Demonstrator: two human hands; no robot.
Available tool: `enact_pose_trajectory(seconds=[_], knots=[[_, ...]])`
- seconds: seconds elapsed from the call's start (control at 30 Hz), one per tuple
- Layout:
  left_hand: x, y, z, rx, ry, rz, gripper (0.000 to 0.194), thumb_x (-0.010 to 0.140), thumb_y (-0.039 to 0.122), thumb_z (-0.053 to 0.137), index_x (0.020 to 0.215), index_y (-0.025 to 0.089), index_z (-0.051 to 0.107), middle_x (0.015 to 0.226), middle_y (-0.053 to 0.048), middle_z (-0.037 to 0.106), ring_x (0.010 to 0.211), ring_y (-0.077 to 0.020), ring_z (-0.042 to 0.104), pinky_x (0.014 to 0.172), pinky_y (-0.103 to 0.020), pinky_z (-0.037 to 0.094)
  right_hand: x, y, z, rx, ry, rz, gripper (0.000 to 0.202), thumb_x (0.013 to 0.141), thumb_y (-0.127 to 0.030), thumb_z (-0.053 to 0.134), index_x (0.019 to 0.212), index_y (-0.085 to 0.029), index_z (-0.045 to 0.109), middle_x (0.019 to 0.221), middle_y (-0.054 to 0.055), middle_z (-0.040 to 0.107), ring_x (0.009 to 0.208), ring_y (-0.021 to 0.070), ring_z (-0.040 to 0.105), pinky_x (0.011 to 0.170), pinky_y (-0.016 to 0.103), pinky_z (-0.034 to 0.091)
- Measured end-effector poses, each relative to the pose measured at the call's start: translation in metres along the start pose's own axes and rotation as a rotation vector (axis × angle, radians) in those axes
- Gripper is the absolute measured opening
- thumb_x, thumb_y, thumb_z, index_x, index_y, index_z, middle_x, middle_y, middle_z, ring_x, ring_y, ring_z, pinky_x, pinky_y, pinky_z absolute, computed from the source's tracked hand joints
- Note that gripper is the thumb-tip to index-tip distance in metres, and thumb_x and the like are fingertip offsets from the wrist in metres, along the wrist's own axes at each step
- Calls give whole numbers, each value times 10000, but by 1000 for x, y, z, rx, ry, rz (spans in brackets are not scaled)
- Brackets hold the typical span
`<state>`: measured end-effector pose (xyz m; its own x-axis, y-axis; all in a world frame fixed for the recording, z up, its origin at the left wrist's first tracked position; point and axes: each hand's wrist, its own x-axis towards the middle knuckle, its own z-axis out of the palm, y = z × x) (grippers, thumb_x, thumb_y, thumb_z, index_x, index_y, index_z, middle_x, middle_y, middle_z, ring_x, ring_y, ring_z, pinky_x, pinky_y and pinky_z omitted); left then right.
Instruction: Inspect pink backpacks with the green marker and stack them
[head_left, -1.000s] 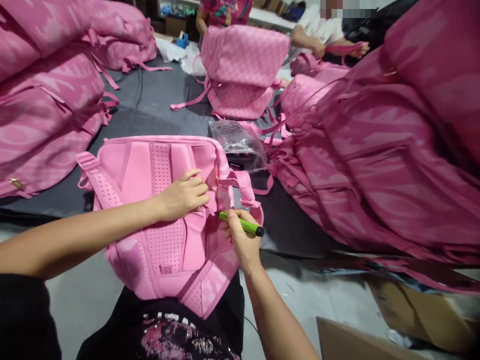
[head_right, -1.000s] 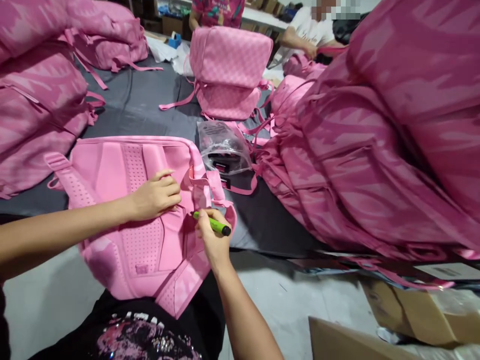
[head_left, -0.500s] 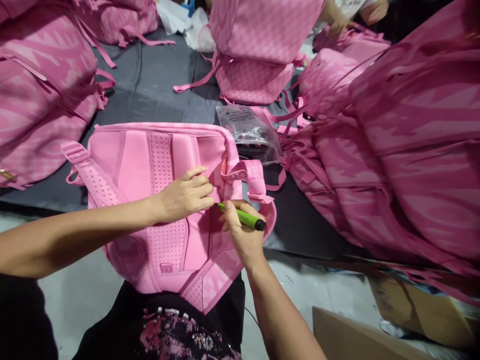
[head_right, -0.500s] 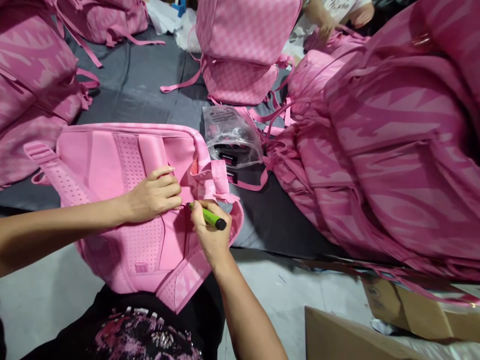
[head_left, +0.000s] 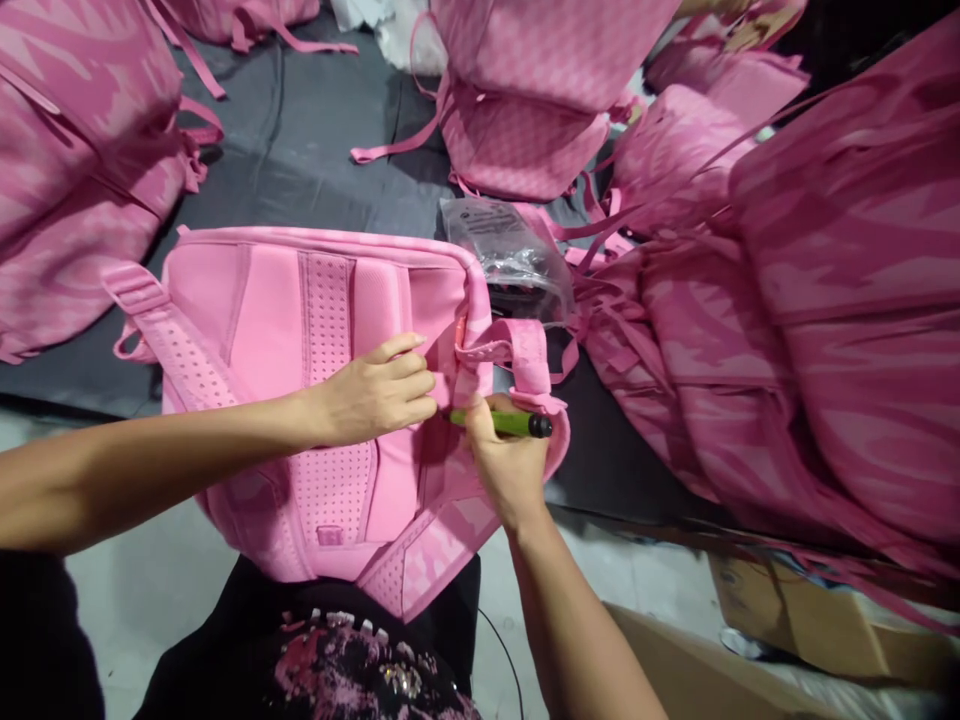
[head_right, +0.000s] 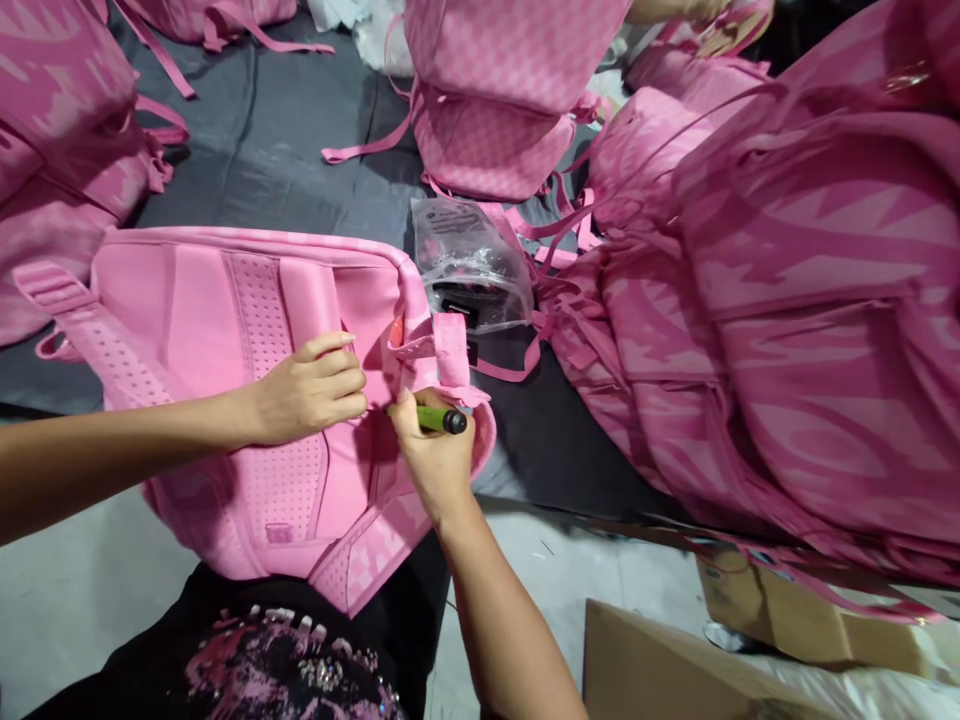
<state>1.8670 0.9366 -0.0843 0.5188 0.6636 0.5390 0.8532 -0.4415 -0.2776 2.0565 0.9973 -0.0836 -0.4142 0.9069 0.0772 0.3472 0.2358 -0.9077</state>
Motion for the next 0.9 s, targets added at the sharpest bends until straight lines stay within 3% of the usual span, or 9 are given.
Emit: enact_pose_trajectory(seconds=[0.23, 0.4, 0.5, 0.63, 0.73, 0.9], knots=[[2, -7, 7, -85, -43, 18, 186, 970, 229, 508, 821, 219, 619, 810, 32, 603, 867, -131, 510, 1114, -370, 339, 5, 8, -7, -20, -44, 27, 372, 893, -432, 552, 585, -224, 546, 471, -10, 526, 413, 124, 455, 414, 274, 364], [15, -16, 6, -128, -198, 28, 229, 959, 156, 487, 759, 216, 581, 778, 31, 592, 833, -133, 508, 1108, -381, 342, 18, 5, -11, -76, -91, -31, 256, 878, -365, 570, 695, -203, 645, 499, -23, 566, 424, 124, 499, 442, 262, 393], [22, -21, 7, -127, -242, 6, 241, 958, 141, 482, 745, 207, 571, 754, 26, 580, 823, -135, 502, 1101, -388, 341, 23, 7, -13, -124, -63, -34, 289, 878, -351, 575, 626, -212, 602, 485, -20, 542, 422, 126, 497, 451, 272, 393], [19, -24, 12, -111, -215, 46, 201, 962, 211, 510, 781, 210, 597, 792, 21, 605, 833, -139, 504, 1094, -379, 338, 21, 12, -6, -59, -60, -23, 278, 886, -370, 562, 663, -210, 606, 546, -10, 585, 480, 136, 542, 496, 268, 425], [13, -28, 14, -82, -223, 55, 212, 974, 260, 494, 809, 202, 614, 798, 11, 614, 831, -150, 509, 1080, -381, 345, 16, 16, 3, -82, 28, -19, 331, 854, -384, 570, 571, -219, 527, 501, -19, 533, 454, 129, 501, 491, 268, 407], [8, -29, -2, -120, -310, 46, 276, 994, 224, 415, 864, 162, 650, 862, -52, 655, 845, -188, 563, 945, -389, 425, 7, 19, 8, -95, -46, -77, 376, 799, -513, 531, 574, -214, 573, 482, 15, 566, 436, 172, 536, 438, 281, 413]])
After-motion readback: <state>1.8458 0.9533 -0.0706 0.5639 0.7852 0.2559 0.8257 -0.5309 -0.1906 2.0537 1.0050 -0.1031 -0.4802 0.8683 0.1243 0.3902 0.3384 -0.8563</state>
